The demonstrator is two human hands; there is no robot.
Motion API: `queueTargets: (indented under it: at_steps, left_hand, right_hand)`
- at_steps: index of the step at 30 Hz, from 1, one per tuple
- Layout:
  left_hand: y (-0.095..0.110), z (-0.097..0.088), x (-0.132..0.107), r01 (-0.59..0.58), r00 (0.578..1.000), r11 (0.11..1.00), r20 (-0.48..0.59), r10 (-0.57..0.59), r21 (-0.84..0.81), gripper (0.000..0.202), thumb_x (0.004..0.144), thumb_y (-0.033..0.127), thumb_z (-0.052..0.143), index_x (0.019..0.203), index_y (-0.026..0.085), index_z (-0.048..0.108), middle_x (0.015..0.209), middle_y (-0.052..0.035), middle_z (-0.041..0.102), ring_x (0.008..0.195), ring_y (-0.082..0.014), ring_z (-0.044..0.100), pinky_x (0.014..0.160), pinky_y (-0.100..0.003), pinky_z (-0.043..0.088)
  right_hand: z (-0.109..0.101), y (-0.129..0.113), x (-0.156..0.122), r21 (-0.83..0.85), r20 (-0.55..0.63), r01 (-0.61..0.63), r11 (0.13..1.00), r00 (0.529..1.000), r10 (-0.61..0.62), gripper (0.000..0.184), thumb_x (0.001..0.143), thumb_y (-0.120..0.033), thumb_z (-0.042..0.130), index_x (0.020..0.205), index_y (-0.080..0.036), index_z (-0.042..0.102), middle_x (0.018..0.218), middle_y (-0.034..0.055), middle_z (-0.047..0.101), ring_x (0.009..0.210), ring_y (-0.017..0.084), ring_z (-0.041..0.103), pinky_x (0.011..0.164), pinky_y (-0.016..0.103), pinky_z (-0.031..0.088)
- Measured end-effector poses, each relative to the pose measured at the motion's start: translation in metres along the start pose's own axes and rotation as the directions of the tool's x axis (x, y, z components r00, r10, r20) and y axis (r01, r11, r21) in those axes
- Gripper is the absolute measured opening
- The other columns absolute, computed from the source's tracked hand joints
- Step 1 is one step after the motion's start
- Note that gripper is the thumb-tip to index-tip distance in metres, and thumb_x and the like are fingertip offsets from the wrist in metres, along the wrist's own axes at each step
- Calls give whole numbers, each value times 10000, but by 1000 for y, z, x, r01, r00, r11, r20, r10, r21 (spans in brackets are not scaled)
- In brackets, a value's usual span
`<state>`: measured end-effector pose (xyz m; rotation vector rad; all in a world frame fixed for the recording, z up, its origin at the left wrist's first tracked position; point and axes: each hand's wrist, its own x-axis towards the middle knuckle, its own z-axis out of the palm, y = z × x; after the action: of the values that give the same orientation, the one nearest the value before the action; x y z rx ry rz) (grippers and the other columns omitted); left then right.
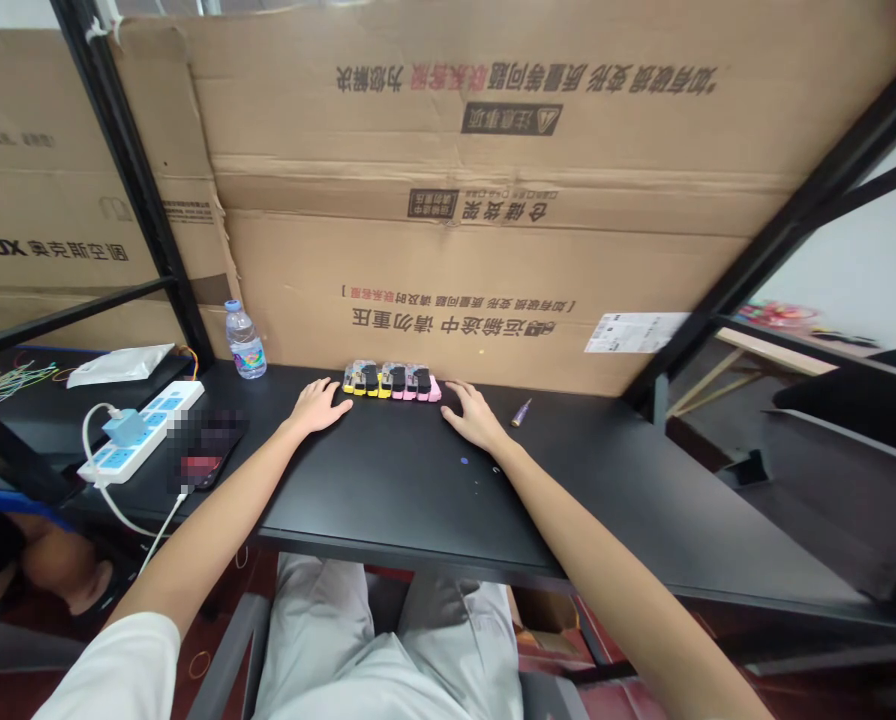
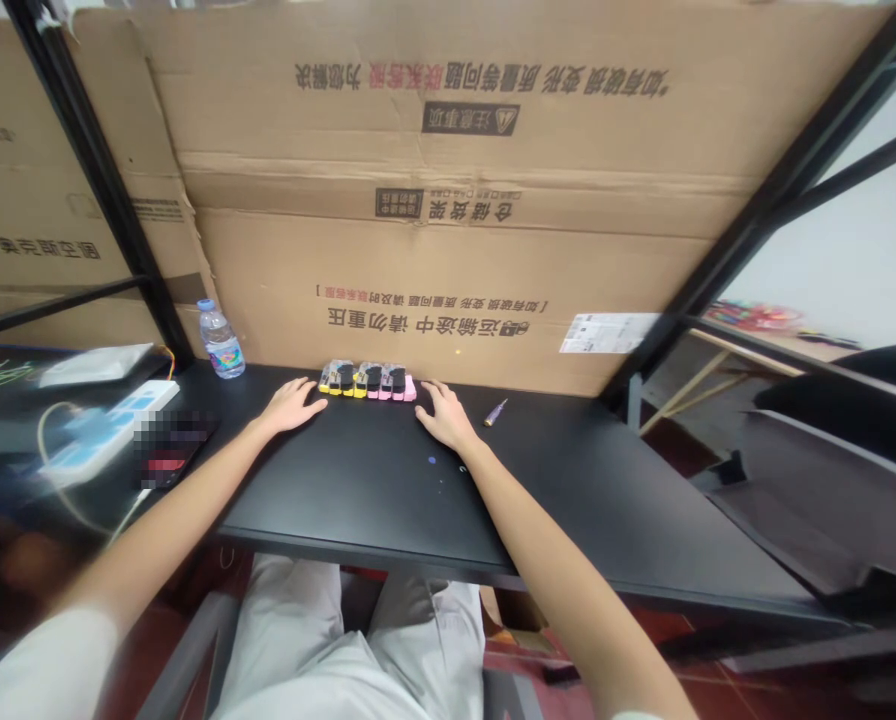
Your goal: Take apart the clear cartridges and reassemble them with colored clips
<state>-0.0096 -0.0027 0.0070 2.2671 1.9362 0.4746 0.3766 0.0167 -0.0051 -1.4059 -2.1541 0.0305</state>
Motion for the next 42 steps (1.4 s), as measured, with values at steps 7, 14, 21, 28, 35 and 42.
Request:
queueTargets:
  at_steps: [7, 14, 21, 28, 35, 42]
  left_hand:
    - [3, -2, -1, 5, 1000, 1000, 18, -5, 25, 758, 1008, 668, 463, 1564, 155, 517, 1719, -199, 394, 1599, -391, 351, 1291, -511, 279]
    - [4, -3, -2, 2, 1000, 1000, 21, -2, 13, 738, 1006, 648, 480, 1559, 162, 524, 1716, -196, 400, 1603, -391, 345, 1291, -518, 273]
    - [3, -1, -1, 9, 1000, 1000, -5, -9, -21, 709, 993, 619, 524, 1535, 164, 548, 1707, -209, 407, 1590, -409, 365, 1285, -546, 285]
    - [3, -3, -2, 21, 989, 994, -144, -36, -106, 659, 914, 571, 699, 1441, 185, 612, 1690, -238, 405, 1506, -471, 471, 1196, -616, 417]
    - [32, -29, -16, -266, 833, 953, -532, 152, -143, 538, 996, 339, 650, 1510, 244, 522, 1733, -162, 319, 1536, -347, 434, 1258, -554, 388]
    - [75, -24, -31, -666, 693, 725, -506, 514, -175, 255, 1017, 328, 694, 1267, 280, 709, 1476, -91, 664, 1402, -284, 591, 1217, -534, 420]
  right_hand:
    - [-7, -38, 0, -49, -92, 239, 970, 966, -243, 400, 1001, -266, 541, 1379, -186, 643, 1608, 173, 541, 1507, 317, 490, 1234, 528, 425]
    - [4, -44, -2, -143, -16, 319, 937, 946, -324, 392, 1001, -259, 550, 1339, -131, 700, 1689, 208, 438, 1542, 380, 443, 1235, 577, 416]
    - [8, -42, -2, -182, 29, 327, 927, 944, -328, 442, 1014, -262, 528, 1402, -107, 673, 1689, 242, 418, 1486, 382, 513, 1197, 556, 466]
    - [5, -43, -1, -174, -18, 363, 916, 928, -371, 416, 981, -141, 475, 1354, -87, 651, 1656, 282, 434, 1412, 374, 579, 1179, 598, 468]
    - [-5, -67, -3, -115, -146, 421, 900, 889, -434, 414, 1003, -163, 514, 1399, -129, 628, 1640, 268, 462, 1510, 386, 472, 1187, 631, 461]
    - [-9, -100, -19, 198, -233, 600, 775, 797, -557, 359, 981, -216, 605, 1323, -214, 716, 1537, 188, 592, 1145, 285, 714, 1045, 559, 596]
